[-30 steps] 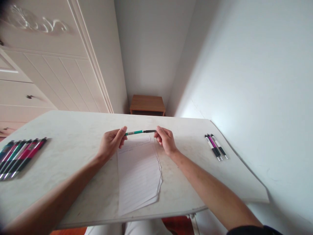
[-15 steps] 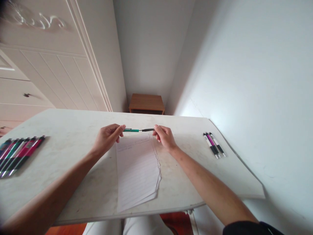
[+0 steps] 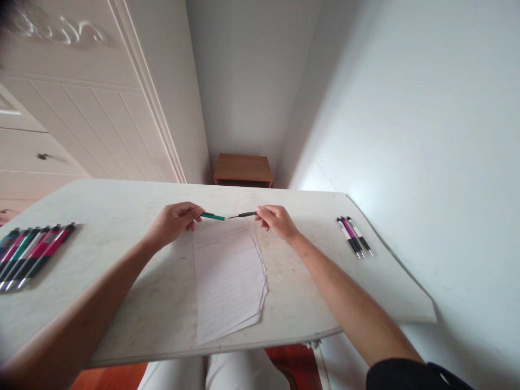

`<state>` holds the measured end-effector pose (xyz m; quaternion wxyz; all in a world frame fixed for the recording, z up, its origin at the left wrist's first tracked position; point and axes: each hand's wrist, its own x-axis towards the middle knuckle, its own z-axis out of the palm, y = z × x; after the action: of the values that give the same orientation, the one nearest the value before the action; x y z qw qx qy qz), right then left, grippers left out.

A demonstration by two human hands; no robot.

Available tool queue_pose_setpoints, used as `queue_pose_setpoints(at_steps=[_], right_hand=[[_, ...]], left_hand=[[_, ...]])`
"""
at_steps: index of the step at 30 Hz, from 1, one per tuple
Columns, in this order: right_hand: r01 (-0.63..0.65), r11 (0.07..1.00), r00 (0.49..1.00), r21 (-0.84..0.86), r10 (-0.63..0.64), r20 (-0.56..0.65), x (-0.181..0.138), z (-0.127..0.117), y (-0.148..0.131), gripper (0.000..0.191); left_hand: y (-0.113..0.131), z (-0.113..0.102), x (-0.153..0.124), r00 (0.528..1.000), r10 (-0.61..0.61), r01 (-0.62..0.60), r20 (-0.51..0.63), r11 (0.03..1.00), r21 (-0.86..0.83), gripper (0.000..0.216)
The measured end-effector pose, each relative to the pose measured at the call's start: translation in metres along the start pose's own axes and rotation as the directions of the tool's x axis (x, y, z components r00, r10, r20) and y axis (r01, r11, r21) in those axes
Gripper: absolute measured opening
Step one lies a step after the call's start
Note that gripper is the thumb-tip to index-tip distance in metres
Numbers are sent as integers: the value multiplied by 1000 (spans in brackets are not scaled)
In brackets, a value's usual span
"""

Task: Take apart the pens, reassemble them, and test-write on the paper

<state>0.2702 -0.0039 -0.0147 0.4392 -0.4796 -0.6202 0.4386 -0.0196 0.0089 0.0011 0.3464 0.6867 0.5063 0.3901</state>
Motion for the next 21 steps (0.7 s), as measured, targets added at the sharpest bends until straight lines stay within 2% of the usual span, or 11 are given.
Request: queue_pose_setpoints(at_steps=[9,14,21], right_hand=[[37,995,999,-92,-35,16,3,-10,3,49],[68,978,997,-195,-58,58,0,-9,-1,48],[130,935,990,-329,-101,102,-3,-8,-4,45]], left_hand=[[1,-5,0,1000,17,-17,-3,997,70,31],[-5,-6,0,1000,14,-15,17,994,106,32],[0,-7,0,999,24,-27,30,995,101,32]])
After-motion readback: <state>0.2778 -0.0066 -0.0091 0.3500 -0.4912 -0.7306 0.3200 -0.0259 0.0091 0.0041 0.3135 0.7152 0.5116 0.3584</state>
